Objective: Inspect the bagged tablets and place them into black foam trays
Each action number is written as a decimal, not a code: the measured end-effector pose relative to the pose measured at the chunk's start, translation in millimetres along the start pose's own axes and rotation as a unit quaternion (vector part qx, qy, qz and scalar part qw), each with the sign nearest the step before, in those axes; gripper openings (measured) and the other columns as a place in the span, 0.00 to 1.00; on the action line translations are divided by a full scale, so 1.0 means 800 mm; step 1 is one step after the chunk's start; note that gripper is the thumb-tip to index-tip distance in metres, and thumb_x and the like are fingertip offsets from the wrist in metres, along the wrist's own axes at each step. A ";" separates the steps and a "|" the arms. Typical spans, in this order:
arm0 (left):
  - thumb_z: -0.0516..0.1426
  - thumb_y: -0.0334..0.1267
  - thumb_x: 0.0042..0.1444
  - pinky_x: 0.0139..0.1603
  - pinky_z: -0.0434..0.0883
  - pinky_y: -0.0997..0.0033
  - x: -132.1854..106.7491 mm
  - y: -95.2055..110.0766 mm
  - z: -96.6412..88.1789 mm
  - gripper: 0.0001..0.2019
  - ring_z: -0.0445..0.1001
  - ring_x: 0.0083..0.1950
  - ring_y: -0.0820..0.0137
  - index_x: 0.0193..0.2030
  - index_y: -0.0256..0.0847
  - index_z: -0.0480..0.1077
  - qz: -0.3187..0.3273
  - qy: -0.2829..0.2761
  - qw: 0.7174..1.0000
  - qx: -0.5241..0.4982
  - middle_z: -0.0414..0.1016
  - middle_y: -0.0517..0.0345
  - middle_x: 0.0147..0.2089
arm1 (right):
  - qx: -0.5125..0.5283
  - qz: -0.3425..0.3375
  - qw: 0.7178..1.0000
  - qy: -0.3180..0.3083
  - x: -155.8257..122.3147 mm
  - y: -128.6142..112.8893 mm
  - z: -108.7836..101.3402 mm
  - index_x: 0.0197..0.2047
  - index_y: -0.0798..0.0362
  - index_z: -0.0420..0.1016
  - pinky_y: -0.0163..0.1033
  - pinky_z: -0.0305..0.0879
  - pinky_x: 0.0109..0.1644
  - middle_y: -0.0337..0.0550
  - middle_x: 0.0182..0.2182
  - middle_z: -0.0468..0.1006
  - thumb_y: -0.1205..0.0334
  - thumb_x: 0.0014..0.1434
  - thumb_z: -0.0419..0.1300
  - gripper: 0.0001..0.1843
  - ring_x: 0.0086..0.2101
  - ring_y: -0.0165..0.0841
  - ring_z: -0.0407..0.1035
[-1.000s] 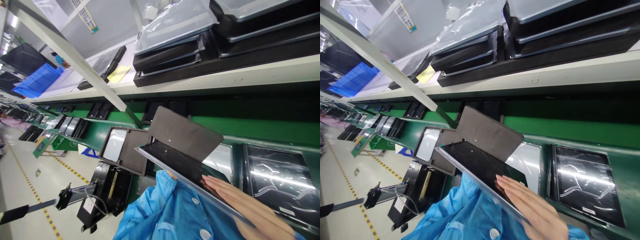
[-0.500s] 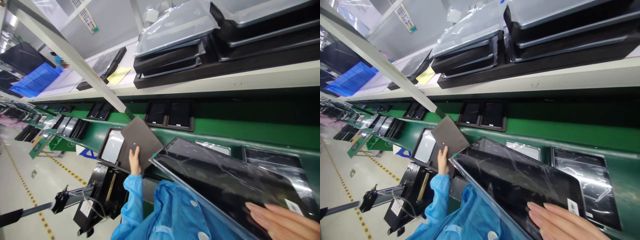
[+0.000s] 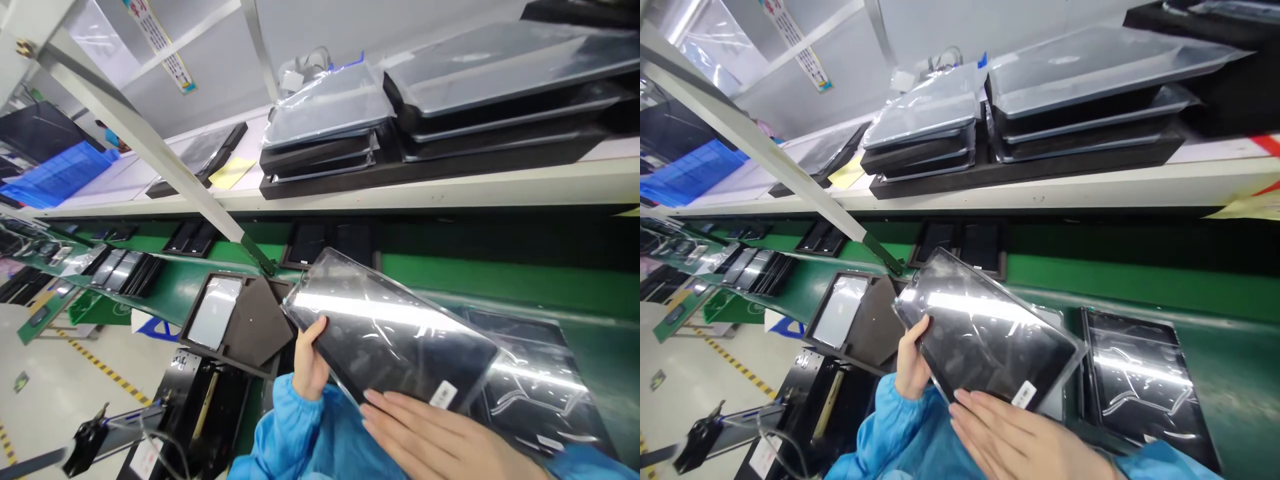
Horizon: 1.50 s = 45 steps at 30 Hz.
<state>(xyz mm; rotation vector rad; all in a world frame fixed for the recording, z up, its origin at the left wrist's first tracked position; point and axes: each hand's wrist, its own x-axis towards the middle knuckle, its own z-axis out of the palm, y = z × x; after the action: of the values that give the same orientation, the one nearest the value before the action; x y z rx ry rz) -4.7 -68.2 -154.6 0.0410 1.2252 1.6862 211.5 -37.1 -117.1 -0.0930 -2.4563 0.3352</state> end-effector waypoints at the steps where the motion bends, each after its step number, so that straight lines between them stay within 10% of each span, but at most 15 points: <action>1: 0.75 0.42 0.40 0.53 0.79 0.57 0.008 0.002 0.007 0.19 0.85 0.44 0.58 0.39 0.41 0.80 0.028 0.017 0.999 -0.019 0.86 0.54 0.38 | -0.013 -0.033 0.999 -0.036 0.000 0.013 0.004 0.66 0.58 0.72 0.41 0.61 0.71 0.43 0.62 0.75 0.73 0.75 0.43 0.24 0.65 0.37 0.66; 6: 0.77 0.44 0.33 0.44 0.80 0.66 0.040 0.020 -0.007 0.17 0.84 0.34 0.65 0.28 0.42 0.79 0.222 0.045 0.969 0.099 0.84 0.60 0.28 | -0.029 0.082 0.996 -0.014 -0.038 0.074 0.023 0.73 0.49 0.64 0.53 0.55 0.73 0.44 0.71 0.65 0.73 0.70 0.51 0.31 0.70 0.41 0.57; 13: 0.78 0.38 0.33 0.38 0.82 0.60 0.028 0.018 -0.018 0.11 0.85 0.31 0.55 0.21 0.41 0.82 0.226 -0.028 0.949 0.221 0.85 0.49 0.26 | 0.012 0.377 0.915 0.144 -0.056 0.097 0.041 0.74 0.43 0.60 0.57 0.66 0.68 0.48 0.70 0.66 0.51 0.71 0.58 0.31 0.66 0.50 0.64; 18: 0.77 0.46 0.35 0.36 0.82 0.59 0.022 0.014 -0.014 0.13 0.85 0.31 0.55 0.21 0.42 0.83 0.222 -0.058 0.944 0.236 0.85 0.48 0.26 | 0.104 0.413 0.897 0.115 -0.051 0.107 0.063 0.72 0.48 0.65 0.56 0.70 0.65 0.51 0.64 0.75 0.45 0.67 0.63 0.35 0.61 0.51 0.71; 27: 0.78 0.49 0.35 0.34 0.81 0.59 0.006 0.018 -0.011 0.15 0.83 0.29 0.55 0.24 0.42 0.84 0.207 -0.119 0.938 0.251 0.84 0.49 0.25 | 0.249 0.445 0.841 0.183 -0.050 0.097 0.064 0.30 0.50 0.83 0.41 0.82 0.36 0.47 0.29 0.86 0.40 0.59 0.69 0.21 0.31 0.44 0.82; 40: 0.80 0.48 0.30 0.29 0.75 0.70 0.014 0.008 0.015 0.29 0.77 0.23 0.70 0.35 0.43 0.71 0.195 -0.127 0.964 0.126 0.76 0.64 0.24 | 0.196 0.381 0.853 0.299 -0.048 0.053 0.044 0.29 0.48 0.82 0.36 0.83 0.32 0.42 0.27 0.84 0.52 0.59 0.72 0.12 0.25 0.42 0.82; 45: 0.76 0.60 0.33 0.32 0.72 0.72 0.041 -0.002 0.032 0.32 0.72 0.27 0.73 0.39 0.46 0.71 0.197 -0.075 0.976 0.062 0.73 0.65 0.29 | 0.180 0.330 0.899 0.226 -0.023 0.027 0.038 0.41 0.47 0.84 0.35 0.82 0.35 0.43 0.33 0.83 0.63 0.63 0.68 0.03 0.30 0.38 0.81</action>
<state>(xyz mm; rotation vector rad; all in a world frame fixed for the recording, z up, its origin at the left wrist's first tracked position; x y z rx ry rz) -6.2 -27.1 -159.3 0.5088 1.2624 1.9003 206.5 -25.7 -156.8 -0.7632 -1.8013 0.9372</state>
